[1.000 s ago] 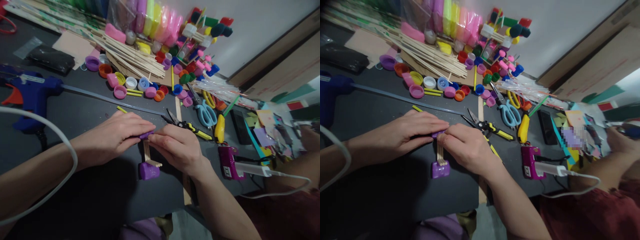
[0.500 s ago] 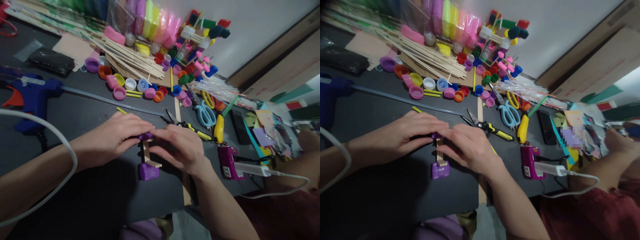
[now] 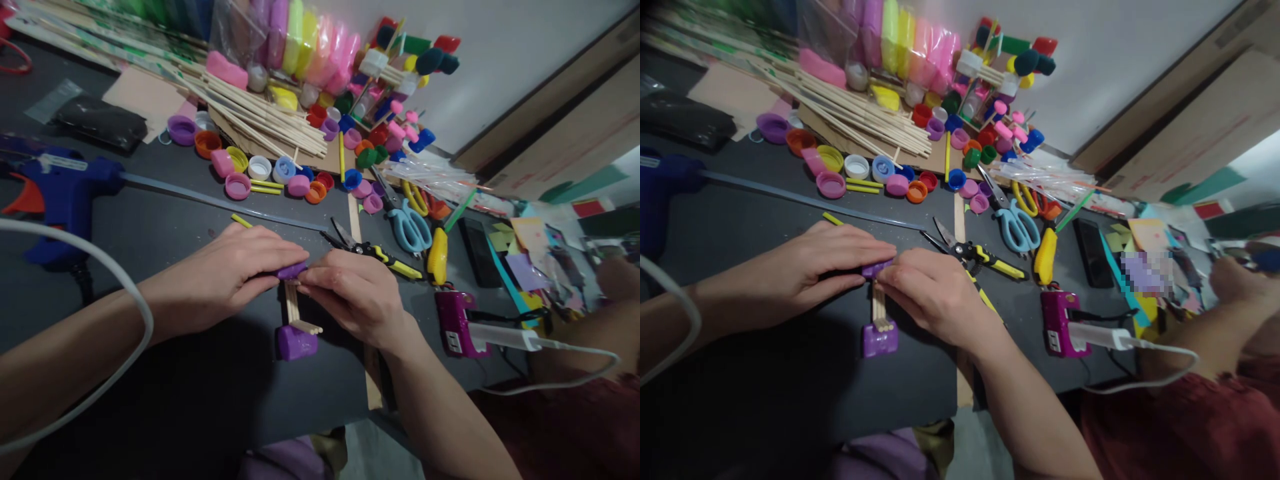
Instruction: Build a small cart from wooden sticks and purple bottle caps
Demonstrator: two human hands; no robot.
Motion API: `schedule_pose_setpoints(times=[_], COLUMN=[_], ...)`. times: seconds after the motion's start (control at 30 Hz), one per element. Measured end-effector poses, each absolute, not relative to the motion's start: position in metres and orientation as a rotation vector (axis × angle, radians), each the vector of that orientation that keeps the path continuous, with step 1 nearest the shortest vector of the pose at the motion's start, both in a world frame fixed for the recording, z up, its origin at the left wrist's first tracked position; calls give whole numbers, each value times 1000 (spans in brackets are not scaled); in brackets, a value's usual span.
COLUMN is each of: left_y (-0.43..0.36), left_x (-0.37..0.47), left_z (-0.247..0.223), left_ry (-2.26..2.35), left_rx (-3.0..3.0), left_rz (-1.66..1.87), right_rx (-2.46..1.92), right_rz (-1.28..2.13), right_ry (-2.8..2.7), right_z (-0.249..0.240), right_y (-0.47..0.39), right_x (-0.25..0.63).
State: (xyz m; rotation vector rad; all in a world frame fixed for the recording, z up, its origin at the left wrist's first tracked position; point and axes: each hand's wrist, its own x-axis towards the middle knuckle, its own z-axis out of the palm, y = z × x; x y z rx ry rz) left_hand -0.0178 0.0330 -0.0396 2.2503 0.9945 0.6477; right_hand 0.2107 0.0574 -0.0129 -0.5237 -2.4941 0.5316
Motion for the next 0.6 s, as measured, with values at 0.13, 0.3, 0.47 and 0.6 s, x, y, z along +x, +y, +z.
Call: schedule_pose_setpoints(times=[0.13,0.3,0.47,0.6], left_y=[33,33,33,33], left_x=[-18,-18,-18,-18], left_z=[-40,-40,-40,-40], left_ry=[1002,1010,1016,1006], left_rx=[2248,2237,2236,2242], left_rz=[633,625,640,634], right_rx=[-522,-533,-535,-536], right_rz=[527,543,536,523], right_ry=[-2487,-2489,-2494,-2499], right_z=[-13,-14,-14,-13], right_y=[58,58,58,57], right_x=[211,211,211,210])
